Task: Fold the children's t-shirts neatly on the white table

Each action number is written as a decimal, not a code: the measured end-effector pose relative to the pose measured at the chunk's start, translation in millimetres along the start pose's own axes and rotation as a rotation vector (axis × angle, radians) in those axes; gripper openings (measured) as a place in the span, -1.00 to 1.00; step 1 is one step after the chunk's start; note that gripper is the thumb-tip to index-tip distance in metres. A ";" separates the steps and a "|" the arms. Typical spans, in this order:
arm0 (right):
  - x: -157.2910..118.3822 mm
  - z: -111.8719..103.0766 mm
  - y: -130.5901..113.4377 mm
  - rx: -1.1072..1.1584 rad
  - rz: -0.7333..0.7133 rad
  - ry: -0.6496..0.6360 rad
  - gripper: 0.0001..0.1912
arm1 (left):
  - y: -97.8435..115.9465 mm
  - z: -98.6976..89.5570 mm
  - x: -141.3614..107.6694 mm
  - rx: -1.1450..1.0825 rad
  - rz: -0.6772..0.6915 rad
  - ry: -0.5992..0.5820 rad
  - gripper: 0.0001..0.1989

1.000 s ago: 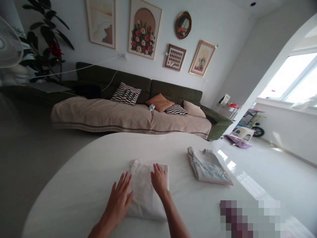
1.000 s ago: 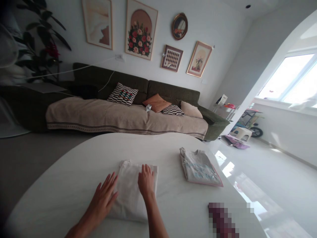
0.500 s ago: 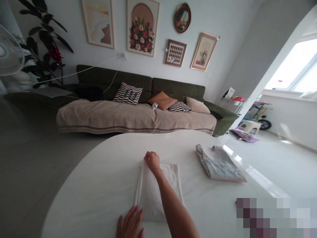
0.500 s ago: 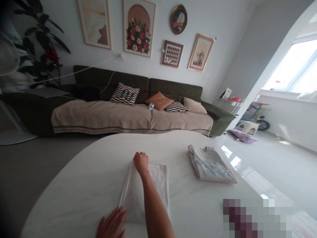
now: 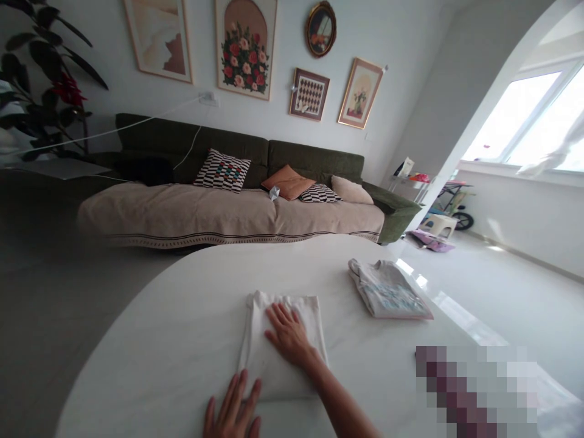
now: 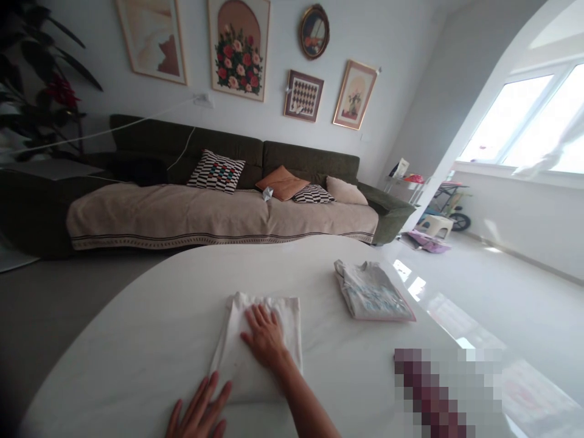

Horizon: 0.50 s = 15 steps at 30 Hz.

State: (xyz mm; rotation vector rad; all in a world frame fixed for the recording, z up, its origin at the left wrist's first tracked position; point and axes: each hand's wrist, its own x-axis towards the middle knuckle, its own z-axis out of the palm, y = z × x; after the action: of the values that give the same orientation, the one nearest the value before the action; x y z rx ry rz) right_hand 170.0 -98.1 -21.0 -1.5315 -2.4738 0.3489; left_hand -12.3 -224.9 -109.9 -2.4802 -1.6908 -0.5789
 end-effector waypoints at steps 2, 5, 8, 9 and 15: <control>1.6 -8.2 22.3 -0.010 0.086 -0.027 -0.45 | -0.2 -1.3 0.2 -0.020 -0.003 -0.008 -0.41; 15.2 -26.1 56.2 -0.030 0.273 0.028 -0.46 | -0.1 -4.0 -3.2 -0.044 -0.005 -0.025 -0.43; 22.3 -40.9 82.8 -0.018 0.386 0.048 -0.54 | 1.0 -10.5 -4.4 -0.078 -0.020 -0.017 -0.47; 22.0 -44.1 89.1 -0.009 0.388 0.034 -0.58 | 2.1 -14.4 -0.4 -0.094 -0.037 -0.004 -0.50; 10.3 -49.2 97.0 -0.008 0.416 -0.017 -0.66 | 7.9 -41.5 109.9 -0.317 -0.360 -0.015 -0.60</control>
State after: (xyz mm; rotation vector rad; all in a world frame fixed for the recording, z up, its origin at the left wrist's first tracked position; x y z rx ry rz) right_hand 262.5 -42.6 -3.6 -2.0507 -2.1531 0.4172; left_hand 19.0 -142.8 -31.6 -2.3814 -2.2273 -0.9287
